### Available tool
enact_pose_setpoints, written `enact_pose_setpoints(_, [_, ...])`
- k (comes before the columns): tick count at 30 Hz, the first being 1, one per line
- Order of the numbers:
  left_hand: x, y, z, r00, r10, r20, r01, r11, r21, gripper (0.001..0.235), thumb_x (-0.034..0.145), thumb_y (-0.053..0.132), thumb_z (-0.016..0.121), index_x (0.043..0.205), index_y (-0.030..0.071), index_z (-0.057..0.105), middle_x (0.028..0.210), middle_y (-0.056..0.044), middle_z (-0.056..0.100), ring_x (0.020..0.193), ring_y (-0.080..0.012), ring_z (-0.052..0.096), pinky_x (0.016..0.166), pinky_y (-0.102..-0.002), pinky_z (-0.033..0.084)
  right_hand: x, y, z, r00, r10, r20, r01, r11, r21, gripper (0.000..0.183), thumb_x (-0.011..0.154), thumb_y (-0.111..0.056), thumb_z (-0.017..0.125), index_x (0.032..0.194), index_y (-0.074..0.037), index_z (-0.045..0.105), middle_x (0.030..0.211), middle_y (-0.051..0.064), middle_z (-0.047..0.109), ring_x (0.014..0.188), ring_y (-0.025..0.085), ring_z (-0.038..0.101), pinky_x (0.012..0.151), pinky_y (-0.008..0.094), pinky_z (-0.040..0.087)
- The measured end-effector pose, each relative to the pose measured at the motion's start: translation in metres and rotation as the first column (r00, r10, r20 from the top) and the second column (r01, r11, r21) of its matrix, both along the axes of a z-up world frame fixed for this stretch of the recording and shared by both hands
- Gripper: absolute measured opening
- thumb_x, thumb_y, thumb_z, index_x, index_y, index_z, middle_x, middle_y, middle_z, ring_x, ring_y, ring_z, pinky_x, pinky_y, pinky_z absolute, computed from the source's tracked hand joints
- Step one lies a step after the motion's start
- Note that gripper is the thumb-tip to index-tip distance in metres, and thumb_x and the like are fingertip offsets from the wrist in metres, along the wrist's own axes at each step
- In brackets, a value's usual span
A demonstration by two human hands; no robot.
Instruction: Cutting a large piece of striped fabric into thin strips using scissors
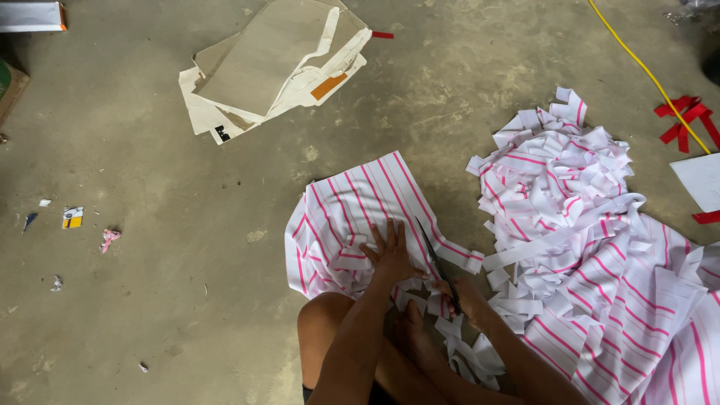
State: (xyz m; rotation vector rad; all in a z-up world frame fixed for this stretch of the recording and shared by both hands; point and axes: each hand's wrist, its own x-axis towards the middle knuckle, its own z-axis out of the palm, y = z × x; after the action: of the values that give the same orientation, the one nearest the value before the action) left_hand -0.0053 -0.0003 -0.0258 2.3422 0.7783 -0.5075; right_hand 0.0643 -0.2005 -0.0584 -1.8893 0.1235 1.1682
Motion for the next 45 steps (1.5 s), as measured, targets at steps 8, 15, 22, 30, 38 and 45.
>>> enact_pose_setpoints(8, [-0.002,0.001,0.007,1.000,-0.012,0.013,0.012,1.000,-0.015,0.154,0.055,0.064,0.085,0.165,0.018,-0.013,0.172,-0.011,-0.021,0.147,-0.0516,-0.034,0.107,-0.084,-0.009,0.009,0.004,-0.008,1.000,-0.020,0.008,0.020,0.998,0.059,0.062,0.075,-0.040,0.094,0.101,0.010,0.066,0.071,0.019,0.062,0.054,0.027,0.063,0.047,0.037,0.059])
enact_pose_setpoints(15, [-0.004,0.000,0.012,1.000,-0.016,0.018,0.016,1.000,-0.002,0.154,0.054,0.066,0.083,0.165,0.019,-0.011,0.172,-0.012,-0.019,0.148,-0.0516,-0.032,0.108,-0.084,-0.007,0.034,0.029,-0.030,0.998,0.038,0.059,-0.044,0.994,0.099,0.049,0.075,-0.038,0.096,0.082,0.004,0.073,0.063,0.022,0.065,0.050,0.031,0.067,0.044,0.043,0.061])
enact_pose_setpoints(22, [-0.003,0.001,0.010,0.999,-0.003,0.032,0.003,1.000,0.004,0.155,0.051,0.064,0.085,0.165,0.019,-0.011,0.171,-0.012,-0.021,0.146,-0.0528,-0.034,0.105,-0.086,-0.010,0.017,0.044,0.024,0.992,-0.111,-0.051,0.116,0.989,0.093,0.044,0.084,-0.030,0.081,0.091,0.010,0.065,0.071,0.020,0.061,0.060,0.030,0.066,0.052,0.041,0.060])
enact_pose_setpoints(30, [-0.004,0.001,0.016,1.000,-0.021,0.023,0.022,1.000,-0.013,0.153,0.052,0.064,0.083,0.166,0.018,-0.007,0.172,-0.012,-0.019,0.147,-0.0517,-0.033,0.107,-0.085,-0.009,0.041,0.068,0.009,0.990,0.040,0.137,-0.065,0.982,0.180,0.039,0.075,-0.027,0.089,0.069,0.002,0.063,0.052,0.014,0.052,0.040,0.024,0.056,0.037,0.033,0.053])
enact_pose_setpoints(38, [-0.001,0.002,0.006,1.000,-0.018,0.013,0.019,1.000,-0.003,0.155,0.050,0.068,0.081,0.166,0.019,-0.009,0.172,-0.011,-0.019,0.147,-0.0518,-0.033,0.106,-0.086,-0.011,0.048,0.081,0.036,0.987,0.122,0.107,-0.134,0.984,0.114,0.040,0.080,-0.032,0.083,0.074,0.002,0.062,0.057,0.013,0.054,0.046,0.024,0.058,0.042,0.034,0.055])
enact_pose_setpoints(45, [0.003,0.003,-0.002,1.000,-0.027,-0.010,0.027,1.000,-0.001,0.156,0.048,0.070,0.080,0.165,0.020,-0.010,0.172,-0.011,-0.020,0.148,-0.0521,-0.032,0.107,-0.086,-0.006,0.061,0.092,0.024,0.987,0.130,0.091,-0.141,0.982,0.125,0.039,0.083,-0.032,0.080,0.080,0.002,0.061,0.060,0.011,0.052,0.046,0.021,0.057,0.043,0.032,0.053])
